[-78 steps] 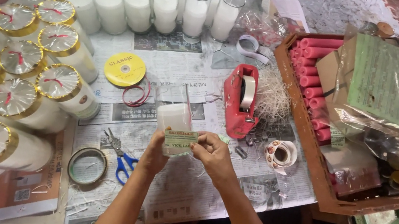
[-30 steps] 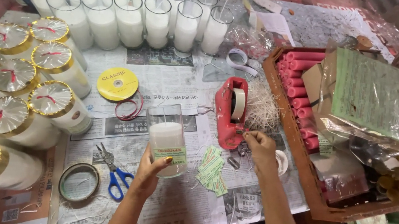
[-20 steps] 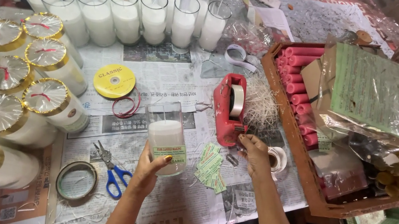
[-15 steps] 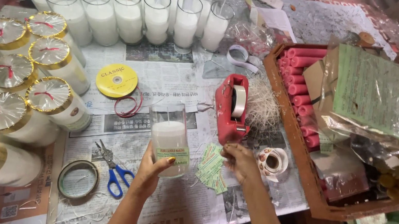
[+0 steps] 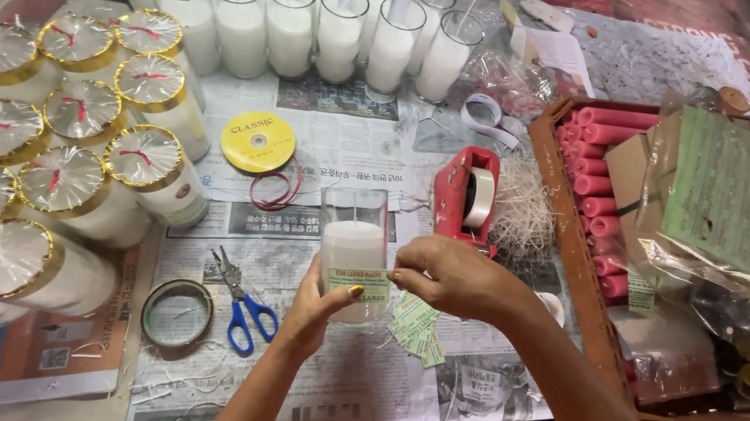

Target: Applying decorative gold bands and plastic sleeves to glass candles and trimming materials with scissors.

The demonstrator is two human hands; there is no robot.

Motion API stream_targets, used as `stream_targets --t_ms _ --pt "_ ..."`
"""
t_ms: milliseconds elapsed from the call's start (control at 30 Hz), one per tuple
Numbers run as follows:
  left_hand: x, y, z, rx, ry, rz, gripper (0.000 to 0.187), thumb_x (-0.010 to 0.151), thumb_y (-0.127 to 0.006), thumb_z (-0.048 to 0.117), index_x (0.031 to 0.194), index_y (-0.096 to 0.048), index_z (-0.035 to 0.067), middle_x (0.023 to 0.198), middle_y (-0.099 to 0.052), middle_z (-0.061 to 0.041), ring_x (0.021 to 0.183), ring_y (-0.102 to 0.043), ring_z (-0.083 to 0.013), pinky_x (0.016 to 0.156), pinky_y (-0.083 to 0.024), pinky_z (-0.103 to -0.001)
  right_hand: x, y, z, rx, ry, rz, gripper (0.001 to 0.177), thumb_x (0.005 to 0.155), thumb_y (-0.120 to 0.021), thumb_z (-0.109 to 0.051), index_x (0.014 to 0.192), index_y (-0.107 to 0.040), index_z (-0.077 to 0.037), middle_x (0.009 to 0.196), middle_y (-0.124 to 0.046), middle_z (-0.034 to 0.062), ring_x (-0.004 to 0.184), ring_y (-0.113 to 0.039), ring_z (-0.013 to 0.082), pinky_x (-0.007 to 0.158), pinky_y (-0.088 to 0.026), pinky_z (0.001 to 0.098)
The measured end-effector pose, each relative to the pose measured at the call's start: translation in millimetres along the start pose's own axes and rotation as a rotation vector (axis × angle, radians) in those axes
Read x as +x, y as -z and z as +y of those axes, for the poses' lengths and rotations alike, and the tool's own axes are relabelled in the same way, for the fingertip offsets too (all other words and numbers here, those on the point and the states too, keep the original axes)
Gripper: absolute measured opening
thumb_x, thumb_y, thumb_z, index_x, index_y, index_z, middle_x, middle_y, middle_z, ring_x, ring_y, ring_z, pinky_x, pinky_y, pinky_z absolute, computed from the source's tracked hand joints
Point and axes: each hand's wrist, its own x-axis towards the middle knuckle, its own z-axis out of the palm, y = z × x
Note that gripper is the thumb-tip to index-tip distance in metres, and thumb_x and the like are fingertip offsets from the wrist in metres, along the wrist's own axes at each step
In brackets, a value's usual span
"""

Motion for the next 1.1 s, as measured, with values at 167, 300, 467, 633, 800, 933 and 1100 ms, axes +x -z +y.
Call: stream_targets --t_ms 167,300,467,633,800,933,1100 --pt "-0.3 4.9 -2.2 0.030 -0.008 -0.017 0.085 0.069 -0.089 0.033 0.140 -0.047 0.010 0.110 -0.061 -0.017 0.102 -0.060 -0.0283 0.086 -0.058 -0.053 9.9 2.2 -20.0 -0.183 -0.033 -0.116 0.028 0.098 -0.058 -0.035 0.086 -0.069 -0.011 0.082 -0.070 0.0177 0.084 -0.069 0.0410 0.077 -0.055 0.0501" --pt "-4.6 1.5 3.7 0.030 -0.019 -0.024 0.089 0.069 -0.089 0.035 0.142 -0.045 0.010 0.111 -0.061 -0.018 0.103 -0.060 -0.0291 0.086 -0.058 -0.054 16.7 -0.8 -26.5 -0.200 -0.090 -0.136 0.029 0.096 -0.061 -0.037 0.085 -0.071 -0.012 0.081 -0.072 0.0163 0.084 -0.071 0.0395 0.078 -0.055 0.0483" --pt "-16.8 -9.2 21.1 0.062 -0.033 -0.042 0.093 0.067 -0.090 0.037 0.142 -0.045 0.008 0.111 -0.062 -0.020 0.104 -0.061 -0.0302 0.087 -0.059 -0.055 26.4 -10.7 -15.2 -0.250 -0.138 -0.144 0.023 0.088 -0.071 -0.038 0.084 -0.074 -0.015 0.079 -0.075 0.0131 0.085 -0.073 0.0376 0.077 -0.056 0.0483" --pt "-20.9 -5.0 20.5 0.013 -0.024 -0.053 0.083 0.068 -0.088 0.034 0.137 -0.049 0.008 0.109 -0.065 -0.018 0.103 -0.064 -0.0285 0.087 -0.059 -0.054 17.1 -5.4 -26.3 -0.145 -0.209 -0.089 0.024 0.084 -0.077 -0.040 0.083 -0.076 -0.015 0.077 -0.074 0.0090 0.082 -0.072 0.0311 0.076 -0.057 0.0439" --pt "-29.0 -10.3 25.9 -0.014 0.002 -0.070 0.081 0.067 -0.087 0.035 0.135 -0.052 0.008 0.110 -0.066 -0.019 0.103 -0.065 -0.0308 0.088 -0.059 -0.056 9.4 -3.5 -24.4 -0.001 -0.236 -0.063 0.024 0.083 -0.083 -0.037 0.083 -0.079 -0.013 0.075 -0.075 0.0066 0.078 -0.070 0.0234 0.074 -0.057 0.0371" --pt "-33.6 -13.6 30.3 -0.110 0.133 -0.113 0.087 0.064 -0.082 0.037 0.139 -0.051 0.004 0.114 -0.067 -0.019 0.104 -0.066 -0.0331 0.086 -0.057 -0.053 3.5 2.0 -16.9 -0.070 -0.278 -0.035 0.038 0.073 -0.087 -0.046 0.080 -0.073 -0.012 0.077 -0.069 0.0059 0.075 -0.064 0.0222 0.069 -0.049 0.0361" --pt "-34.0 -3.7 14.5 -0.491 0.149 -0.367 0.077 0.079 -0.078 0.034 0.141 -0.052 -0.005 0.125 -0.069 -0.019 0.109 -0.069 -0.0306 0.090 -0.058 -0.046 -8.4 -35.9 46.5 0.162 -0.277 0.014 0.037 0.075 -0.083 -0.043 0.092 -0.068 -0.013 0.094 -0.068 0.0037 0.085 -0.062 0.0171 0.075 -0.053 0.0291"
